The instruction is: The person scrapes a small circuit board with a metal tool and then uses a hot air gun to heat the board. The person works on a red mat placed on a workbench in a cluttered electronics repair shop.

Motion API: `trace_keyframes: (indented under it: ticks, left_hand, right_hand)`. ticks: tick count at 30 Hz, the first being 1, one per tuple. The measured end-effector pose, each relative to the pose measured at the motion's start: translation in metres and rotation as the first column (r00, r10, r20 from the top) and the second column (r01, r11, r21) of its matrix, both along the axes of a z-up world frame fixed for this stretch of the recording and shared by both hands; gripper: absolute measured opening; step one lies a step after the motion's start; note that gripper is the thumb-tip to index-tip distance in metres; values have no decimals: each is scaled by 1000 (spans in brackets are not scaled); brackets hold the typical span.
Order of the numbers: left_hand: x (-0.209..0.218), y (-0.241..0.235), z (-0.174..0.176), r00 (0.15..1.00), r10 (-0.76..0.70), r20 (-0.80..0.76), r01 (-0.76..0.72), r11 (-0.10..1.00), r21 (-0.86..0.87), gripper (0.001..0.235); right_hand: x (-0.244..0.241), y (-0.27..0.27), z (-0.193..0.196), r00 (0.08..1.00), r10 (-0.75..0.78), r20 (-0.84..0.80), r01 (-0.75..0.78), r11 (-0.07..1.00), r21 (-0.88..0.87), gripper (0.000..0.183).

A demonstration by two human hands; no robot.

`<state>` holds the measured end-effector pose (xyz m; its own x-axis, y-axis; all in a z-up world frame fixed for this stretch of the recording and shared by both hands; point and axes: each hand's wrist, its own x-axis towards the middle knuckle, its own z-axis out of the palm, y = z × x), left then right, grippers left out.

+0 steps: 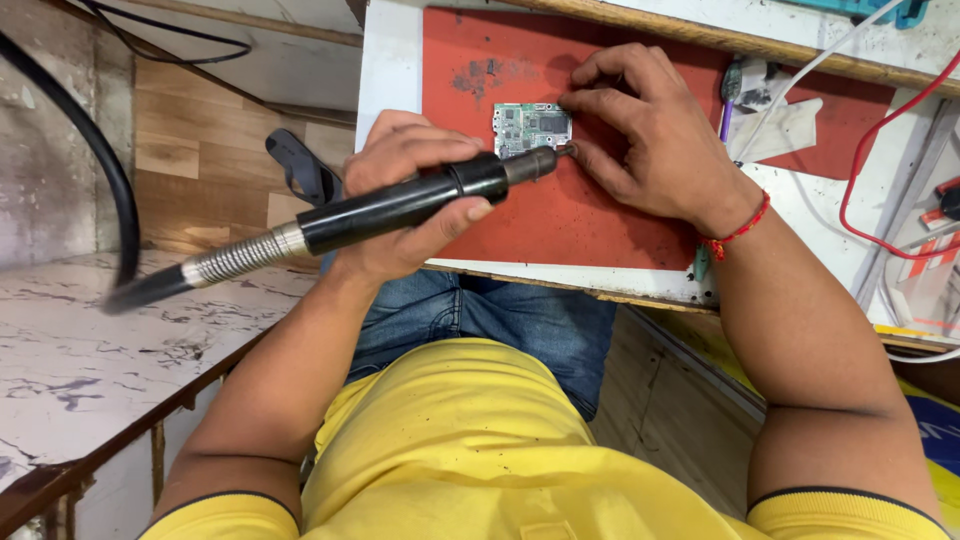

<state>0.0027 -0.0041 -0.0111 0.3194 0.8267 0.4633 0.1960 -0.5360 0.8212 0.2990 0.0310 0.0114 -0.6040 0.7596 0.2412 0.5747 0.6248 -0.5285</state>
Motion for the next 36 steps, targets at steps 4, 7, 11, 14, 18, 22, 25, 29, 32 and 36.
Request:
trace_keyframes:
  ticks: [4,7,11,14,18,22,25,29,32,36]
  left_hand:
    - [-2,-2,2,991,131,34,-128,987,-95,38]
    - [-1,-2,1,999,32,42,-32,999,-20,38]
    - [2,0,-2,985,142,95,-137,989,-57,36]
    - [1,-2,-4,990,124,73,-123,992,-16,36]
    - [-2,-3,-1,956,288,55,-274,944,-186,35]
    - [2,-2,0,988,133,76,-132,991,-24,35]
    - [2,-2,-3,968,227,111,-216,971,-99,36]
    - [0,-3,-6,988,134,81,-134,991,-9,38]
    - [-3,-1,-4,976,205,76,-201,978,-54,37]
    - [0,-3,-6,993,118,-7,-118,991,58,37]
  right_hand:
    - [-1,1,0,1000,2,6,-2,1000,-1,36]
    - [-1,0,-1,1000,-3,19,3,1000,2,36]
    - [0,1,-2,999,-8,32,8,1000,2,34]
    - [0,0,-4,999,-21,45,21,1000,3,32]
    - [-2,1,-4,1000,-25,6,25,999,-22,31]
    - [-2,1,-2,1000,-29,10,30,999,-27,33]
    - [-3,2,-3,1000,-16,24,17,1000,-6,35]
    - [-1,0,-3,999,-15,31,15,1000,5,36]
    - [-3,3,-2,999,-31,26,32,999,-5,34]
    - [-2,0,-5,999,-43,16,43,999,-9,30]
